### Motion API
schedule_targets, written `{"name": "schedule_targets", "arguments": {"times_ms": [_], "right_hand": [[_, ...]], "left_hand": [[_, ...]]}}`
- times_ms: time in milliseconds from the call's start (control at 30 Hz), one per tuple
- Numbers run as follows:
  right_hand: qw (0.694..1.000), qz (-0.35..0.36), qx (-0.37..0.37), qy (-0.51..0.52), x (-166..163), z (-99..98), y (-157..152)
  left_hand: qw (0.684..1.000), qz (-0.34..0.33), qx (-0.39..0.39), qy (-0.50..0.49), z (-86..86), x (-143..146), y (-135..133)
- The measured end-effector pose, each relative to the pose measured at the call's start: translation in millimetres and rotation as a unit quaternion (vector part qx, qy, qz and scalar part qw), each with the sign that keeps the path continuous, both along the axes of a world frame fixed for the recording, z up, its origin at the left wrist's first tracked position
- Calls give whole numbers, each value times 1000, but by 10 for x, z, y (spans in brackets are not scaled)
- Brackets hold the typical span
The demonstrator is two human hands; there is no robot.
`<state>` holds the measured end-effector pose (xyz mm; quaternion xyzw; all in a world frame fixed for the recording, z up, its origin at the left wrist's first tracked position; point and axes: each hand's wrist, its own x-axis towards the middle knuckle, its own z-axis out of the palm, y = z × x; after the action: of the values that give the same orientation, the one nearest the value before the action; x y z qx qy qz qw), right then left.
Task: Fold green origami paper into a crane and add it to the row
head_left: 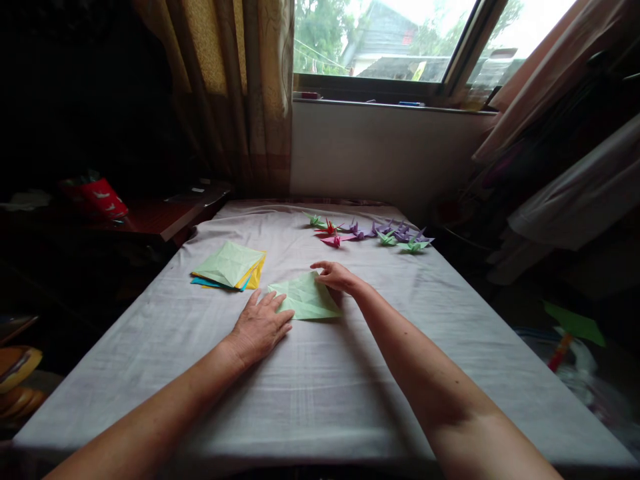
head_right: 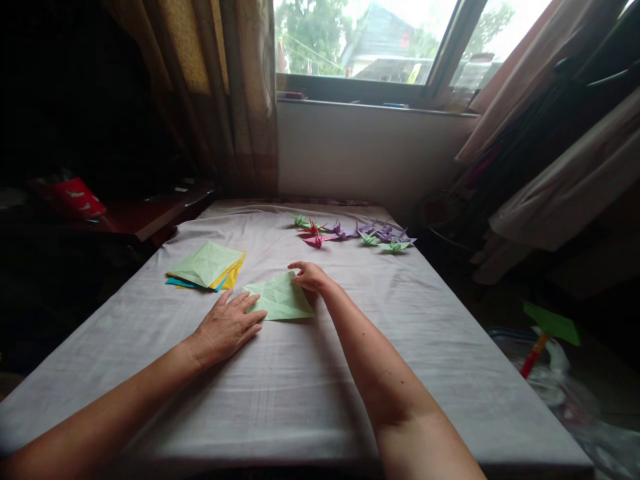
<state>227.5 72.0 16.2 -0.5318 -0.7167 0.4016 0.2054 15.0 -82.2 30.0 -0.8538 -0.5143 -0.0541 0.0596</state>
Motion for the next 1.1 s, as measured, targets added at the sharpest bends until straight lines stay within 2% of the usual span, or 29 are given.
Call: {"name": "schedule_targets", "arguments": {"times_ms": [200,400,533,633,700,800,900,1000,1100], "right_hand": [[999,24,42,26,217,-33,-250],[995,28,99,-15,517,-78,-693],[987,17,146,-58,579,-53,-874],[963,29,233,-133,557,-22,-932],[928,64,311,-194,536,-17,-966],[882,128,392,-229,527,-55,-1033],[860,184,426,-211,550,-124,-1089],[870,213,414,-164,581,-181,-1090],[895,230,371,-90,605,-200,-1025]], "left_hand": [[999,34,-13,4,24,127,177],[998,54,-20,-13,-107,400,347],[999,31,-40,-19,-179,346,414],[998,-8,-56,-23,-184,232,504],[998,-25,-55,-30,-176,172,533],[997,-34,-46,-47,-186,108,455],[991,-70,-32,-108,-239,22,264],[977,-109,-10,-185,-301,-101,90],[972,-99,-6,-213,-337,-194,8]]}}
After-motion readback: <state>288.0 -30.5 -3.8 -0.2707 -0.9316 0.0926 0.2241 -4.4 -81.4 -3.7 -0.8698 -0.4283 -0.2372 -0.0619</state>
